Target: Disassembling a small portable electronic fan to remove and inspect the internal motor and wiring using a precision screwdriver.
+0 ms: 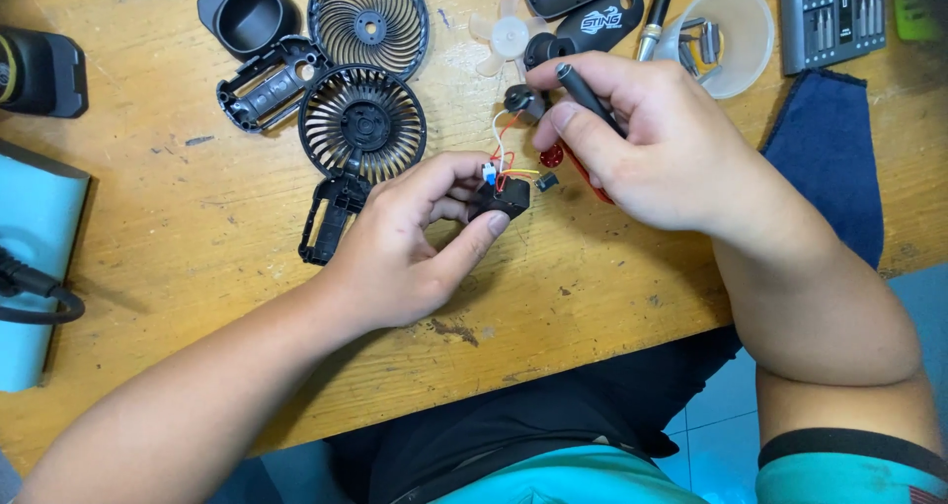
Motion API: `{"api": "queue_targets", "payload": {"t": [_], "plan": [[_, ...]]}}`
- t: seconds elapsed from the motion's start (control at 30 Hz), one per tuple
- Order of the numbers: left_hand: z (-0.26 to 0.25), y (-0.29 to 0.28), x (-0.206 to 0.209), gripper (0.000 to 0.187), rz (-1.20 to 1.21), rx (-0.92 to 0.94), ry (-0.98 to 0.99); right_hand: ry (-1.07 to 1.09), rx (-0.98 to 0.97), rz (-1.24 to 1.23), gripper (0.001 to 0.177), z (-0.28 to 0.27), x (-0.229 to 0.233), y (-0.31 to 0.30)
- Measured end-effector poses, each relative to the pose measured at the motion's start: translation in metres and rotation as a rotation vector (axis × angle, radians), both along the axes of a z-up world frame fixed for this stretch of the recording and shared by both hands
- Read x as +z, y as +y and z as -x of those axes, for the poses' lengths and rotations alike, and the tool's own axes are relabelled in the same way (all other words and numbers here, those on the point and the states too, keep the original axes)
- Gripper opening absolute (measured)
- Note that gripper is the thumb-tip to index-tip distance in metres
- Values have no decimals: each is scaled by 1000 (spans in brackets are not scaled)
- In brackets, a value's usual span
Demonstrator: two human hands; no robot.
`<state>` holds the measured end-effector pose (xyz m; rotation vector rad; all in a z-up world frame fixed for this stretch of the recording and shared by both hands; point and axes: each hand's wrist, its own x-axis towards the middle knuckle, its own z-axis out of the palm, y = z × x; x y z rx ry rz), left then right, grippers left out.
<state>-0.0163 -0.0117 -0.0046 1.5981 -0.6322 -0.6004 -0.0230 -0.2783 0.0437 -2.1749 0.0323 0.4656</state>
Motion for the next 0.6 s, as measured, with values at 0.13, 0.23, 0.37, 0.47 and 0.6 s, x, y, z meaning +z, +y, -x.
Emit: {"api": "queue_targets", "payload": {"t": [0.13,0.23,0.37,0.47,0.6], "plan": [[0,0,1,33,-55,8,50,-80,-89,-60,24,1,1,-11],[-1,-2,2,35,-47,3,50,-79,-260,-522,27,1,-6,-24],[0,-1,-3,34,-130,37,125,-154,-459,-1086,27,2,-11,-21],[-1,-1,-1,32,-218,42,70,-144,-496,-1135,28,2,-10,-21],[-2,-2,12,29,-315,-9,-30,-194,-512,-1078,28,3,-10,-23]]}}
